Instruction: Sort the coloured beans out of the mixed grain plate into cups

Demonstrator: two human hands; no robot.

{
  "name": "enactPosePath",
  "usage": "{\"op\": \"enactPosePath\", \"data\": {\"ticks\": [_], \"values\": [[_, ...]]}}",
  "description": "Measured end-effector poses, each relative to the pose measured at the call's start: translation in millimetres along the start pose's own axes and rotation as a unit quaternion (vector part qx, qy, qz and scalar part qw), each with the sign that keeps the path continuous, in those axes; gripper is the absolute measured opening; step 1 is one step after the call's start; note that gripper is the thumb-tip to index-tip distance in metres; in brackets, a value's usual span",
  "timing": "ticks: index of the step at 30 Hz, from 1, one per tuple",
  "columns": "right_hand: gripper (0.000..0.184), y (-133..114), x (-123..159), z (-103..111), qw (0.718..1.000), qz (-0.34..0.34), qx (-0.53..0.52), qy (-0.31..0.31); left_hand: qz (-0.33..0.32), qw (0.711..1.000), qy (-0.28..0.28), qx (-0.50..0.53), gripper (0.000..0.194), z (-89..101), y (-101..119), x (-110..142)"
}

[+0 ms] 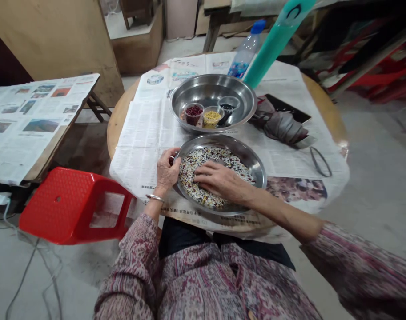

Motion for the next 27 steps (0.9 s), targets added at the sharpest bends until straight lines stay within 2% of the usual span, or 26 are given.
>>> {"op": "enactPosePath", "data": {"ticks": [2,5,8,11,15,18,21,23,25,27], "values": [[0.023,25,-2,6,0.998,-0.038,0.043,0.028,0.002,1.000,-0.006,-0.004,0.026,0.1,0,0],[0.021,61,13,18,0.986,-0.119,0.093,0.065,0.007,1.000,-0.010,-0.004,0.027,-0.1,-1,0],[0.020,74,41,26,0.975,-0.180,0.100,0.079,0.007,1.000,-0.005,0.008,0.029,-0.5,-1,1],[0.022,53,55,23,0.979,-0.184,0.053,0.069,0.010,1.000,0.018,0.002,0.023,2.3,0,2],[0.025,5,39,5,0.991,-0.123,-0.043,0.038,-0.002,0.997,0.071,-0.035,0.004,17.2,16,3],[0.026,-14,19,-3,0.993,-0.070,-0.085,0.033,0.019,0.996,0.081,0.002,0.023,31.3,28,9],[0.032,-11,15,7,0.989,-0.087,-0.033,0.117,0.127,0.981,0.069,0.133,0.041,40.6,31,25],[0.028,-7,24,17,0.977,-0.108,-0.010,0.183,0.179,0.960,0.038,0.211,0.037,39.8,43,36],[0.022,-8,38,25,0.966,-0.118,-0.001,0.230,0.167,0.958,-0.004,0.234,0.018,38.6,69,43],[0.017,-13,55,31,0.957,-0.124,0.009,0.264,0.107,0.969,-0.020,0.223,0.017,44.8,103,50]]}}
Point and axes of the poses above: each hand's wrist, its own x-axis away from the middle knuckle, its own z-axis out of the back of the hand, y = z × x, the point moved 7 cm from there along -x, towards the middle knuckle
